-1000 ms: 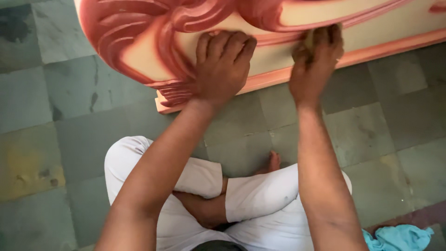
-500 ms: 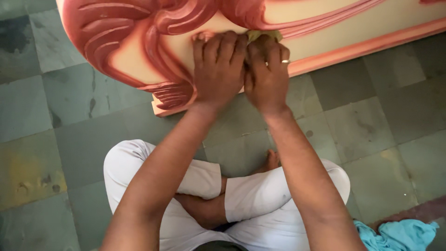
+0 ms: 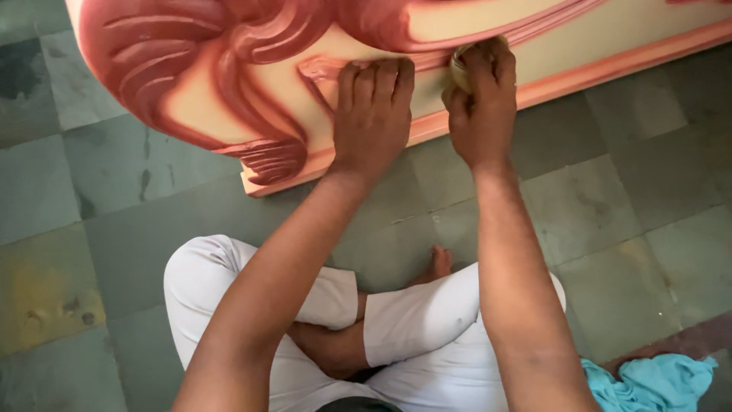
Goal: The person sits on the floor and wipes the carved wooden frame of a bed with a cloth. They focus on the lower edge and decorative carvings, moving the cloth back and forth to clean the surface.
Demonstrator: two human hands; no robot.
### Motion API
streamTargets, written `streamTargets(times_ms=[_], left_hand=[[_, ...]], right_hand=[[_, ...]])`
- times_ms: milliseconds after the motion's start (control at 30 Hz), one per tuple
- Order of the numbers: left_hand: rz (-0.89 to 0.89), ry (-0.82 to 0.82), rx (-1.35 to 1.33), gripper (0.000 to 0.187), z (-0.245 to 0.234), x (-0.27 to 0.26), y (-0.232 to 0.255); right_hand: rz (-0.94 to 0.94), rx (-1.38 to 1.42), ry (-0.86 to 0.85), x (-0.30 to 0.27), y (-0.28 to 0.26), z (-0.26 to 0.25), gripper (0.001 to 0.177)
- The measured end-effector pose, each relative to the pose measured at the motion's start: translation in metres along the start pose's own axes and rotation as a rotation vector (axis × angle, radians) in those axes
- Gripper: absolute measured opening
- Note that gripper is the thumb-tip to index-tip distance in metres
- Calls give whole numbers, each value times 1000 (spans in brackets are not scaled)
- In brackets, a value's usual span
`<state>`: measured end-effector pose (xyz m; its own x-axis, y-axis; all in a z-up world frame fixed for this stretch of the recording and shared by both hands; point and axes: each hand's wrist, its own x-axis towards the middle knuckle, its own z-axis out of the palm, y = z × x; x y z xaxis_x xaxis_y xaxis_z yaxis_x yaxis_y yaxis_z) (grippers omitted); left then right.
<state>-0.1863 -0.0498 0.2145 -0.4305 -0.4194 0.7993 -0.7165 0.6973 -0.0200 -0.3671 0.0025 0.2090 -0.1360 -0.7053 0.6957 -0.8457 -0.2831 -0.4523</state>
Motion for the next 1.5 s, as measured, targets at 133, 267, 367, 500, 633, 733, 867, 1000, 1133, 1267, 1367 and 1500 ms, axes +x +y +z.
streamTargets(times_ms=[133, 267, 367, 500, 633, 733, 867, 1000, 1133, 1267, 1367, 1500], left_hand=[[-8, 30, 30, 36, 5, 0, 2], [-9, 57, 32, 34, 9, 0, 2], [0, 66, 13, 37, 8, 0, 1], [-4, 53, -4, 37, 8, -1, 1], [34, 11, 28, 34, 3, 0, -3], [40, -21, -4, 35, -3, 2, -5], [-26, -26, -239, 41, -20, 0, -4], [-103, 21, -165, 42, -34, -6, -15], [-116, 68, -247, 41, -37, -12, -26], [-152, 115, -250, 39, -35, -14, -27], [-169, 110, -242, 35, -34, -12, -26], [-122, 103, -190, 40, -34, -11, -27]], right_hand=[[144, 158, 14, 1, 9, -4, 43], [-57, -59, -23, -1, -3, 4, 50], [-51, -36, -98, -4, -19, 13, 51], [-52, -73, -123, -7, -20, 11, 50], [-16, -293, 8, 2, 5, 3, 49], [65, -255, 2, 5, 10, -9, 61], [139, -42, -18, 14, -5, -14, 42], [274, 174, -142, 12, -38, -6, 34], [76, 296, -217, 10, -70, 8, 38], [100, 550, -292, 8, -89, 21, 53], [7, 494, -256, 7, -91, 26, 60], [-80, 204, -175, 5, -83, 26, 53]])
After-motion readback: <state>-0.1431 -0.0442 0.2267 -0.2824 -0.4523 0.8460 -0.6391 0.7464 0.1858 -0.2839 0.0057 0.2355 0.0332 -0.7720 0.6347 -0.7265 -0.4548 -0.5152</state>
